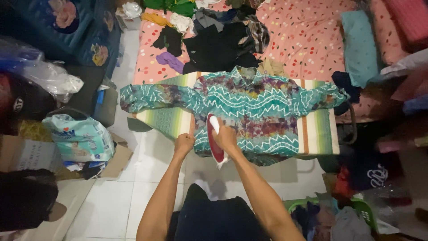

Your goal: The person irons a patterned long-sleeve shirt on an ironing board. They smooth the fabric with one hand while moving the iron with the other, then reposition the shirt and continue ironing different sections.

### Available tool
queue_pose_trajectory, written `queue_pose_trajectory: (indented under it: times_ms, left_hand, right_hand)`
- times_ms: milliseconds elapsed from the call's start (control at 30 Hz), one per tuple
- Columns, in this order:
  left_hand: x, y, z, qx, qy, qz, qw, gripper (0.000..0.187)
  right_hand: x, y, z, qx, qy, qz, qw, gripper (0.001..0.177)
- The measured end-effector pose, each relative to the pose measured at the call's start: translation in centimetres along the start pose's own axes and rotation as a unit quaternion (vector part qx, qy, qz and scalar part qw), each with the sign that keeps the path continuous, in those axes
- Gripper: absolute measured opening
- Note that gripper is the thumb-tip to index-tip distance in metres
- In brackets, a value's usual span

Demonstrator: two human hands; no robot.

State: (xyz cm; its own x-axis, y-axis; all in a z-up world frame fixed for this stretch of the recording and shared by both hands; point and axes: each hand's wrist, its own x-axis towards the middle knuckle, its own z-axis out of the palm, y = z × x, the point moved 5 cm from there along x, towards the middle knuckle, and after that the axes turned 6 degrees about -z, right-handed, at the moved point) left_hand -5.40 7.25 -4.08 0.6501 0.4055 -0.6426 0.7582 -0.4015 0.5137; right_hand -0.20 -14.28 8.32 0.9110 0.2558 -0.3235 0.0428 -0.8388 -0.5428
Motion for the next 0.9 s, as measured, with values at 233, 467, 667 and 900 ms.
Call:
queue_pose_trajectory:
  times_ms: [233,467,667,900]
  left_hand:
    - [-1.2,0.4,-0.4,-0.037,-0.013,0.023,0.999,0.018]
    - [-1.8,0.4,-0.9,0.003,-0.022,0.036,0.999,0.018]
    - [-1.5,0.3,-0.8,0.012,0.002,0.015,1.000,0.021]
    - [-4.2,-0.6,0.2,-0.007,-0.053,0.025,0.998,0.026]
  right_hand:
    - [-3.2,-2.7,-0.1,-0.004,-0.038,-0.034,0.999,0.064]
    - [0.6,-1.8,1.7,0.033,-0.009,-0.033,0.999,0.059]
    - [-2.7,-3.4,1.2,0.020,-0.052,-0.060,0.997,0.059]
    - [-0.4,-3.5,1.3,0.024,-0.025,-0.097,0.995,0.061]
